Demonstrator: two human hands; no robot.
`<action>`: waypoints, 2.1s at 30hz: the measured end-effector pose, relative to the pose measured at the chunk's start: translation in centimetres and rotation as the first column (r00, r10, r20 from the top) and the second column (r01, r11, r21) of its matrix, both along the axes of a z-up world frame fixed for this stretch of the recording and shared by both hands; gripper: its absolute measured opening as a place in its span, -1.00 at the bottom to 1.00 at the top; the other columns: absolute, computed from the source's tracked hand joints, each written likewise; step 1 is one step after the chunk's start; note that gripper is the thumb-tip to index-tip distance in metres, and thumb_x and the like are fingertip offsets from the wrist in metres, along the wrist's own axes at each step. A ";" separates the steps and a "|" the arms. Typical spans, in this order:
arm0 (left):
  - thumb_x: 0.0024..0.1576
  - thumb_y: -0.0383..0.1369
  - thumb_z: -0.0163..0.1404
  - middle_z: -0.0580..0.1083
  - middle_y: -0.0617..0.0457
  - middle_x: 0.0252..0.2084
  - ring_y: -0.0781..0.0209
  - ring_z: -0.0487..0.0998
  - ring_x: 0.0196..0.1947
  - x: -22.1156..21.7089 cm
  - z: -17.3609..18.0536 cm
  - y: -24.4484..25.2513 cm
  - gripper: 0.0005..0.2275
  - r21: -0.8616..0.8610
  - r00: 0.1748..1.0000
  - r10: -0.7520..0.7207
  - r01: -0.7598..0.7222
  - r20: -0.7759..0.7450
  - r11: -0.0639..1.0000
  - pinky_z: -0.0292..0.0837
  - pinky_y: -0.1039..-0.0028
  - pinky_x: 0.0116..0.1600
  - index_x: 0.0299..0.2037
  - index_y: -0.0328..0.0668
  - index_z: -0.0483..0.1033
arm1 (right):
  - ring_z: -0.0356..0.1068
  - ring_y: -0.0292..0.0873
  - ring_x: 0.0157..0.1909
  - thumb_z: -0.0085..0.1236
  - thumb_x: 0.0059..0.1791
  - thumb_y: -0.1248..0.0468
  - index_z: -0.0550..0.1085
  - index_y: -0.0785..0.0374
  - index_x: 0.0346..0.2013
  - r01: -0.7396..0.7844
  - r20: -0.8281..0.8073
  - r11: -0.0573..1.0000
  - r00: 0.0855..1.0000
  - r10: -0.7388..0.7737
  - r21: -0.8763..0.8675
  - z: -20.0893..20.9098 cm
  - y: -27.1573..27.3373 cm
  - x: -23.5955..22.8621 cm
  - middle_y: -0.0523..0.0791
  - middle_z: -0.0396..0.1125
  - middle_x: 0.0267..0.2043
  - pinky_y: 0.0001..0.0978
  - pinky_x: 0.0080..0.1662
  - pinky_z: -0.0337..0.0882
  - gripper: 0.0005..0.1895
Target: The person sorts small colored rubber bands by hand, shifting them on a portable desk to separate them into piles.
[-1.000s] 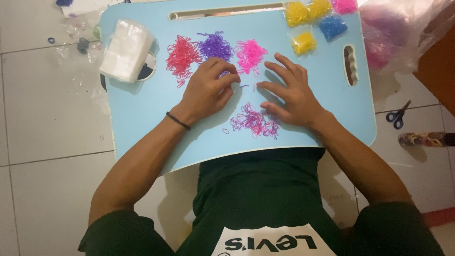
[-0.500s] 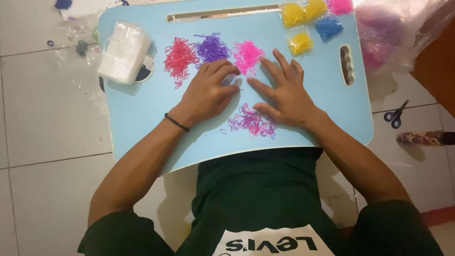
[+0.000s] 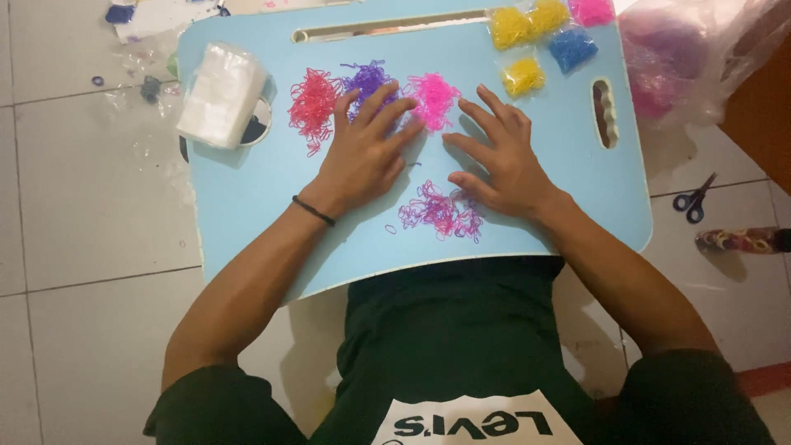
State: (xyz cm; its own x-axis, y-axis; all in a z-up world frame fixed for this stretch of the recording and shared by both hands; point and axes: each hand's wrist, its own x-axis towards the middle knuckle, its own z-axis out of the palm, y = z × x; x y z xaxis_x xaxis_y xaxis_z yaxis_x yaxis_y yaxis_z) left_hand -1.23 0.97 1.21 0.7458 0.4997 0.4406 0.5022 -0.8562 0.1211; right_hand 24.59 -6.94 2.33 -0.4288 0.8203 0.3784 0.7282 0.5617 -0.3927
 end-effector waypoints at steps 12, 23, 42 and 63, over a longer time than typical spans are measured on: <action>0.06 -0.49 0.14 0.53 0.03 0.12 0.05 0.31 0.41 0.2 -1.1 0.6 -0.67 0.127 0.992 -0.087 0.075 0.089 0.989 -0.19 -0.26 0.41 0.07 -0.06 0.61 | -0.09 0.17 0.59 -0.12 0.19 -0.08 0.40 0.01 0.31 0.001 -0.019 0.999 1.000 0.000 0.051 -1.6 0.5 1.2 0.00 0.13 0.47 0.17 0.39 -0.13 -0.54; 0.04 -0.53 0.12 0.51 0.10 0.04 0.03 0.38 0.33 0.1 -1.1 0.1 -0.83 0.053 0.927 -0.327 0.323 0.183 0.945 0.09 -0.11 0.35 -0.25 0.04 0.65 | 0.08 0.10 0.55 -0.02 -0.17 0.43 0.63 0.00 -0.40 -0.030 -0.233 0.994 0.973 0.004 -0.106 -0.3 0.2 2.0 -0.13 0.37 0.29 0.04 0.43 -0.04 -0.69; 0.07 -0.59 0.17 0.48 -0.05 0.11 -0.09 0.31 0.36 -0.1 -0.7 0.1 -0.76 -0.077 0.919 -0.365 0.379 0.148 0.922 0.12 -0.15 0.36 -0.16 0.04 0.67 | -0.11 0.27 0.59 0.02 0.14 0.01 0.60 -0.04 0.04 -0.122 -0.037 0.989 0.991 0.126 0.088 -0.4 0.3 0.6 0.03 0.21 0.43 0.20 0.37 -0.10 -0.71; -0.02 -0.58 0.20 0.41 -0.04 0.14 -0.06 0.19 0.38 -0.4 1.1 -0.1 -0.78 -0.072 0.974 -0.102 0.119 0.205 0.990 0.01 0.02 0.40 -0.19 -0.11 0.65 | -0.31 0.11 0.62 0.03 0.14 0.00 0.54 0.18 0.21 0.076 0.063 0.997 0.995 -0.077 0.013 -0.4 0.1 0.3 0.05 0.00 0.55 0.33 0.44 -0.26 -0.55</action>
State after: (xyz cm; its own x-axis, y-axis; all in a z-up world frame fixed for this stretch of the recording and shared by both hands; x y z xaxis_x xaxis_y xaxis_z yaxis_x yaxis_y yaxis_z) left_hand -1.67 0.83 2.34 0.6993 0.4606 0.5466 0.3637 -0.8876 0.2827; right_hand 24.90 -6.79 1.96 -0.3883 0.8478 0.3612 0.7922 0.5074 -0.3390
